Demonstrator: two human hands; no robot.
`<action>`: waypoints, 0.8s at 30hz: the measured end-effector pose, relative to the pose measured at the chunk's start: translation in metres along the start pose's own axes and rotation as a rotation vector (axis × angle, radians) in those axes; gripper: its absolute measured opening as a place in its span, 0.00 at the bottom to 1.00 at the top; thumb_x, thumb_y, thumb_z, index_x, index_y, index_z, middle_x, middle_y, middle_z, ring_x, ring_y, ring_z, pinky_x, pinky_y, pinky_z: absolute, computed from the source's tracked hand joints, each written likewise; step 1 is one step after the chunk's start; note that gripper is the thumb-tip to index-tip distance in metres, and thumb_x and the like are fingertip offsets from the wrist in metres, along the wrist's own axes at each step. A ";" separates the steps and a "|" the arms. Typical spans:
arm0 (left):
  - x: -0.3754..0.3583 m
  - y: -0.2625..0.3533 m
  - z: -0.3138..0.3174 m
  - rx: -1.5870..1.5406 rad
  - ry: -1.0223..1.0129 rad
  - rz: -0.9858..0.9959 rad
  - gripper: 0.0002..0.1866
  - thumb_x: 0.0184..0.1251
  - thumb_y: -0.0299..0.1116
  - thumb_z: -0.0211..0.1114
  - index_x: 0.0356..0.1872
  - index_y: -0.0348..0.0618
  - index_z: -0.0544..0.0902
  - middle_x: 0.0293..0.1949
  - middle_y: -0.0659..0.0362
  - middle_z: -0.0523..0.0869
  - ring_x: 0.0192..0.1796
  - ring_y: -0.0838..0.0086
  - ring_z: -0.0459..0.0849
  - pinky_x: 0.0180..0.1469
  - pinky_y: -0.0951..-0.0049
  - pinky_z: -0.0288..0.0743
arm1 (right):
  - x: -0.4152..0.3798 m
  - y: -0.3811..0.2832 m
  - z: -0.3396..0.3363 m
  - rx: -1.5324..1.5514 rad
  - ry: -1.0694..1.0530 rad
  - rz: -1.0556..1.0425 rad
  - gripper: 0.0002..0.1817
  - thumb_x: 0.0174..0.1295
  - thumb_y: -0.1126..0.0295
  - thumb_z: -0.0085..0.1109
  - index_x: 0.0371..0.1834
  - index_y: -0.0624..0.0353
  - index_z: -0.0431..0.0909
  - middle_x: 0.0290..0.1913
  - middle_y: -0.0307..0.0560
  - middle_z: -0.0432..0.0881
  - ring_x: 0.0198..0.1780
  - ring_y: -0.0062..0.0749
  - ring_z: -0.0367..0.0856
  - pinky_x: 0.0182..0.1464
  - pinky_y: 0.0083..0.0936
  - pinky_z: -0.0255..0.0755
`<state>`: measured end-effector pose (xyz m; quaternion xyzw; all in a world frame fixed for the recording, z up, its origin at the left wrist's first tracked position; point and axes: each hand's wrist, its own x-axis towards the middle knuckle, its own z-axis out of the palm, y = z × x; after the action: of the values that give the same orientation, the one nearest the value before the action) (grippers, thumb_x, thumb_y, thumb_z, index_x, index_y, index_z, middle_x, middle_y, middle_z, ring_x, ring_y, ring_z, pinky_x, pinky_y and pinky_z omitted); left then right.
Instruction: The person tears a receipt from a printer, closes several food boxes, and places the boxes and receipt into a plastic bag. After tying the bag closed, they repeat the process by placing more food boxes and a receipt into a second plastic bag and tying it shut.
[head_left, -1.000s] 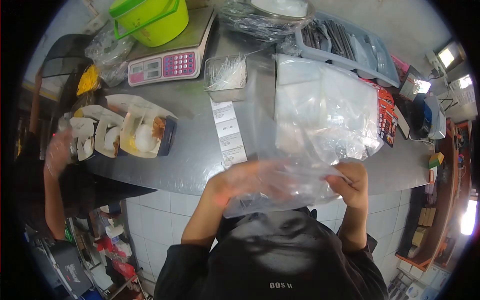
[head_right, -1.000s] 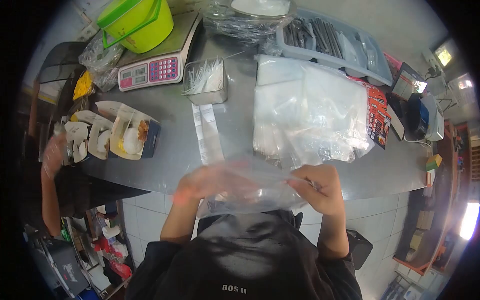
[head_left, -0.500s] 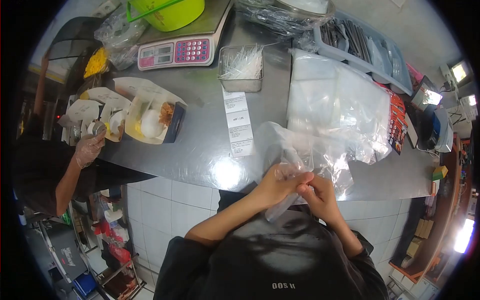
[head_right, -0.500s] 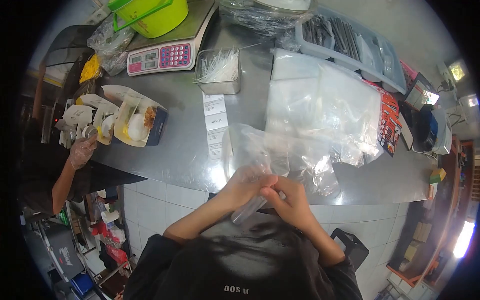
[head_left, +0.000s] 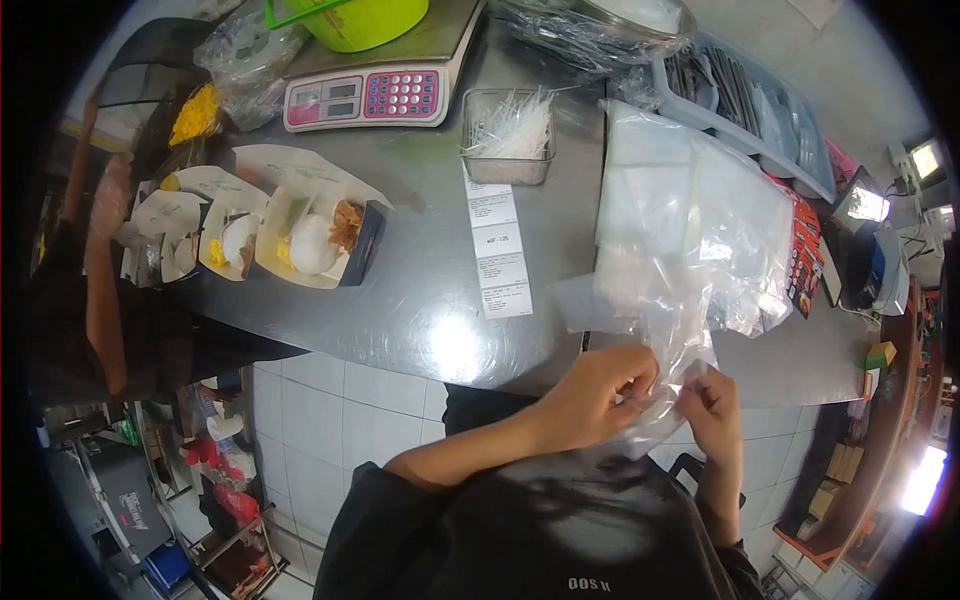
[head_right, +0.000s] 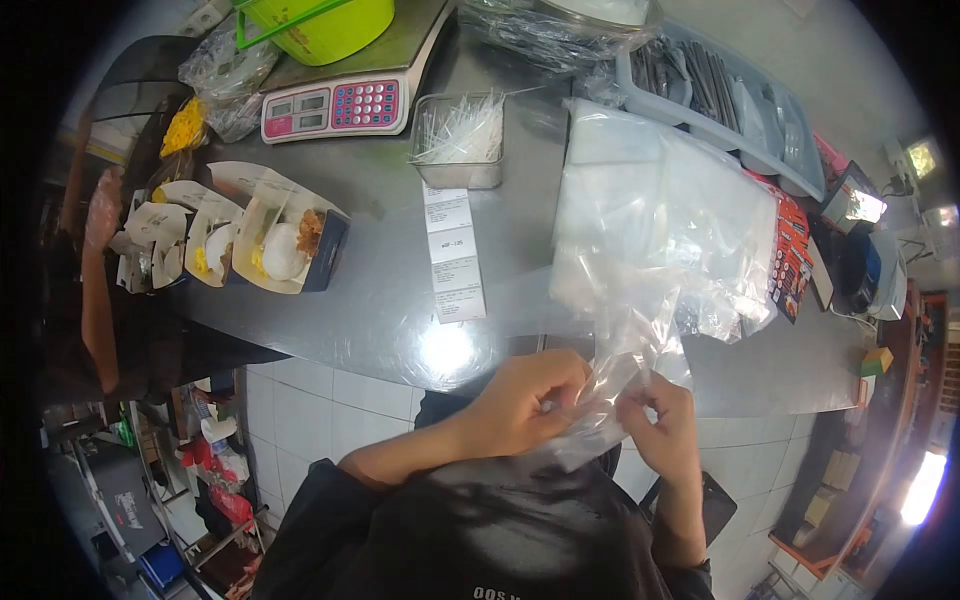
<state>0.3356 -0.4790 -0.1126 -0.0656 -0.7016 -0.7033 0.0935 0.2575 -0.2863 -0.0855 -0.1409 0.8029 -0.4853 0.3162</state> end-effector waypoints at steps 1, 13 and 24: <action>-0.006 -0.001 0.004 -0.328 0.051 -0.131 0.13 0.60 0.26 0.67 0.31 0.41 0.68 0.27 0.59 0.73 0.28 0.76 0.71 0.30 0.75 0.66 | -0.001 0.005 0.004 -0.063 0.099 -0.025 0.12 0.52 0.65 0.61 0.26 0.64 0.75 0.26 0.40 0.75 0.32 0.24 0.75 0.32 0.22 0.68; 0.000 0.007 -0.049 0.166 0.241 -0.137 0.10 0.66 0.26 0.57 0.47 0.40 0.76 0.24 0.61 0.76 0.25 0.79 0.72 0.29 0.78 0.66 | -0.005 -0.012 -0.039 -0.042 0.476 -0.545 0.11 0.53 0.67 0.58 0.22 0.57 0.65 0.31 0.43 0.68 0.33 0.29 0.69 0.38 0.26 0.65; 0.011 0.020 -0.004 0.097 0.033 0.061 0.08 0.66 0.29 0.59 0.44 0.42 0.79 0.31 0.53 0.84 0.29 0.69 0.84 0.33 0.72 0.74 | 0.084 0.020 0.033 0.171 0.144 -0.272 0.29 0.60 0.67 0.58 0.66 0.57 0.66 0.52 0.53 0.76 0.41 0.35 0.77 0.45 0.32 0.75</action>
<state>0.3298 -0.4832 -0.0905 -0.0706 -0.7308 -0.6665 0.1292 0.2168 -0.3436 -0.1449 -0.1857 0.7528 -0.5989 0.2003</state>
